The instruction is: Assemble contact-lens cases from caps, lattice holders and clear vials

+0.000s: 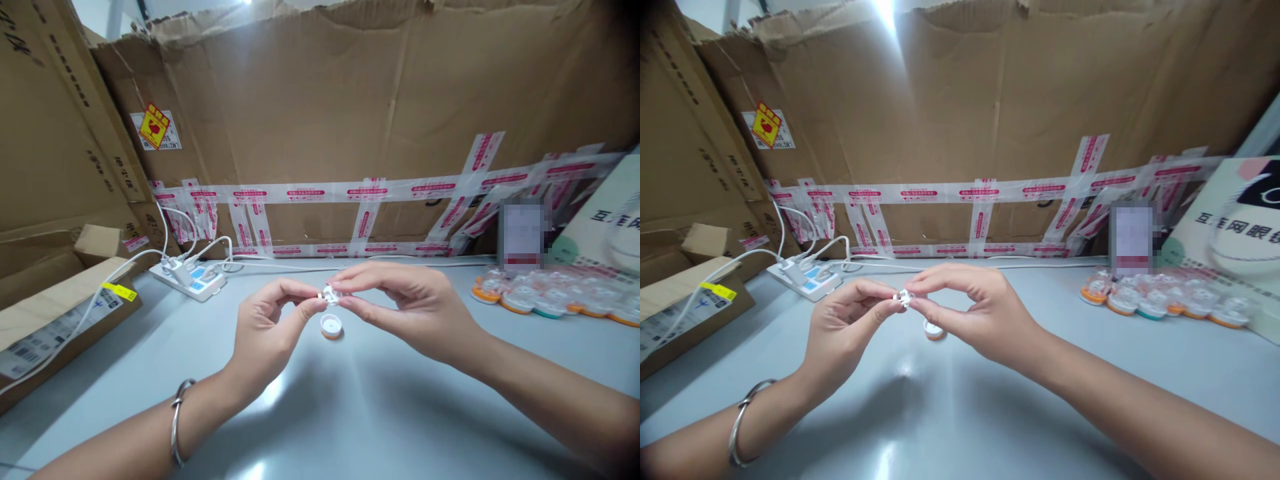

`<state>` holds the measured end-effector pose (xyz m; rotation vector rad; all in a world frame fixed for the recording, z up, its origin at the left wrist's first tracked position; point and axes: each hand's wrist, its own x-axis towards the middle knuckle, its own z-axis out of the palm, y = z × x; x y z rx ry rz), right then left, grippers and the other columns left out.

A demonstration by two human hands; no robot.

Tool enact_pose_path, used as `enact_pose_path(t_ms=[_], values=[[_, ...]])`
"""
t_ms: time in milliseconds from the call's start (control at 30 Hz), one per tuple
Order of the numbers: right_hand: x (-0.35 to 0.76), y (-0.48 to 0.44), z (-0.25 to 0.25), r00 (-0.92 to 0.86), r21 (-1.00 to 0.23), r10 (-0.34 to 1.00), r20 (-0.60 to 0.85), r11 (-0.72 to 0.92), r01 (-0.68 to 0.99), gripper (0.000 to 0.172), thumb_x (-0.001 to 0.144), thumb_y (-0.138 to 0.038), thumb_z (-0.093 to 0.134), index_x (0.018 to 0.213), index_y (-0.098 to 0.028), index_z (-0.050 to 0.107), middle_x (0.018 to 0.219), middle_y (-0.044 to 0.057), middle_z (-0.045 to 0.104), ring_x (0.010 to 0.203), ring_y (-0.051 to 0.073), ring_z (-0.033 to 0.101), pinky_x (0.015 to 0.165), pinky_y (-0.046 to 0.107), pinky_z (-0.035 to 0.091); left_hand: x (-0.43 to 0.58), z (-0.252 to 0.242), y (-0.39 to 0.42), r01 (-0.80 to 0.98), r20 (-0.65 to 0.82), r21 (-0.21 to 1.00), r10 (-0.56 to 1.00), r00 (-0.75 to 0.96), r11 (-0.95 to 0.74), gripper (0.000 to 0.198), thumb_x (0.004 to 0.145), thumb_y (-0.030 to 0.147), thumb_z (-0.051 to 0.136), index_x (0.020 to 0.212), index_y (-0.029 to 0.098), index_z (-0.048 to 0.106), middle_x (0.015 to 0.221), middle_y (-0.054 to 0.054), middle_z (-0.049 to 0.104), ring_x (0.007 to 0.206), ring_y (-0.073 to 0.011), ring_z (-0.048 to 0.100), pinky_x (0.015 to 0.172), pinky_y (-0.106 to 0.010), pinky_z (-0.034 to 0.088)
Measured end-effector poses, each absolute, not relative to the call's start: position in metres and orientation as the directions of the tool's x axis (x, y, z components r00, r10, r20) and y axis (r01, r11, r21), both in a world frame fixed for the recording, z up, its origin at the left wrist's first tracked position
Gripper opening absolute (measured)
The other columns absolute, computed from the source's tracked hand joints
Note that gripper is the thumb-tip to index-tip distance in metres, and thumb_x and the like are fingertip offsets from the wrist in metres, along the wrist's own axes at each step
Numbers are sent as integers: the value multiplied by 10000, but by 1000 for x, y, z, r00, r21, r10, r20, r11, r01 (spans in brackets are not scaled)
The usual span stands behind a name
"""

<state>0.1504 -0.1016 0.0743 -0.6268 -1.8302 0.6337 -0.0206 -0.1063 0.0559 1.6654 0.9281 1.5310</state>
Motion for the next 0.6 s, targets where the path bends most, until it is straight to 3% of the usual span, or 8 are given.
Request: enact_pose_path(t_ms=[400,600], values=[[155,-99,79,-360,-631,648,671,754,182,65,739,-199,663,793,-194,699,851,45,716,819,173,673,730,300,569,-21,56,-106,64,544,835,838,50,-546,54,716,128,669,698,173,646,688,11,676,674,-112,626,653,-201,512],[158,-98,79,-441,-500,551,708,833,236,64,773,-172,624,814,-191,670,856,40,706,800,155,668,722,287,568,-21,55,-107,57,518,852,854,44,-520,44,717,146,670,695,166,639,696,4,674,681,-118,627,660,-208,512]])
